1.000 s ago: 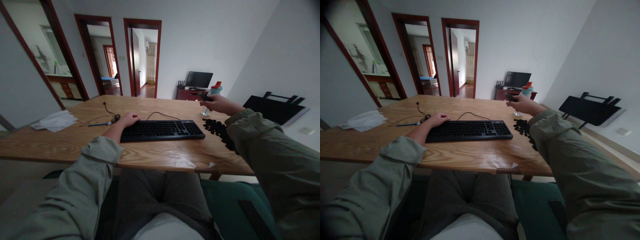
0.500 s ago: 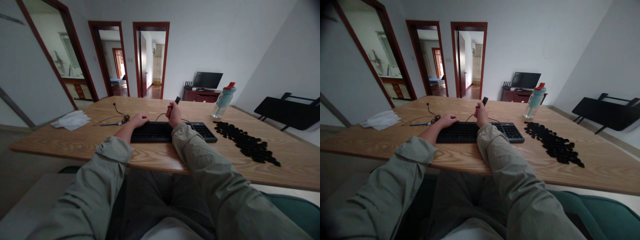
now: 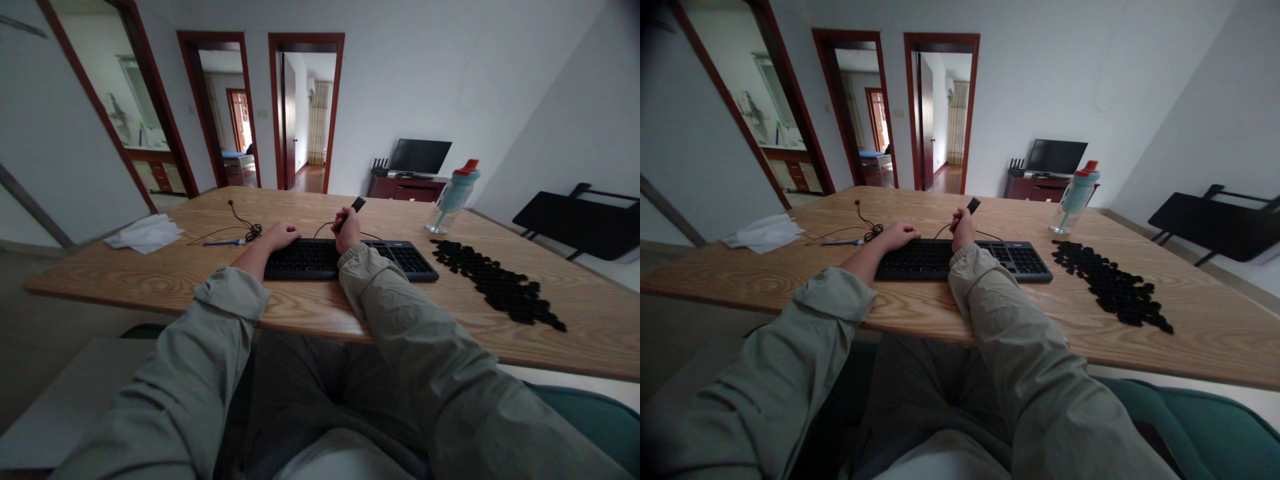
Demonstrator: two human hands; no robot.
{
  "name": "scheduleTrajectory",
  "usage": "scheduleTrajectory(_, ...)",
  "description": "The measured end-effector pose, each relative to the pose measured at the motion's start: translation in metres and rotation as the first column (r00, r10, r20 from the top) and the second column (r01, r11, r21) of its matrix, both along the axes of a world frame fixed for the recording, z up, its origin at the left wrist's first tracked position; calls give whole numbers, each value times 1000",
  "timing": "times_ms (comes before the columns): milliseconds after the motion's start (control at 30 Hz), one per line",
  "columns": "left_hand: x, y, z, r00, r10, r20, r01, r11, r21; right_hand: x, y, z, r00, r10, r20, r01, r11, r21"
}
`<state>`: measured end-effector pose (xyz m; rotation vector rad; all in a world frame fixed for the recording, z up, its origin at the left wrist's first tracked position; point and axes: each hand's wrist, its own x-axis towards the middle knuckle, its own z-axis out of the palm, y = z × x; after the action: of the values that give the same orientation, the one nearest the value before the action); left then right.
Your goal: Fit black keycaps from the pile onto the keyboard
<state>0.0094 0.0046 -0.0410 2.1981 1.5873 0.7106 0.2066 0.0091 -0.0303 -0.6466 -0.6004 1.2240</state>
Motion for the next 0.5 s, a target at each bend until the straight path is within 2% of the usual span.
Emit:
scheduleTrajectory(233, -2, 6, -3, 999, -25, 42, 26, 999, -20, 3, -1, -2, 1000, 23, 18, -23, 1000, -16)
scheduleTrajectory(500, -3, 9, -5, 999, -37, 31, 37, 999, 1, 0, -2, -7, 998, 39, 56, -45, 994, 96)
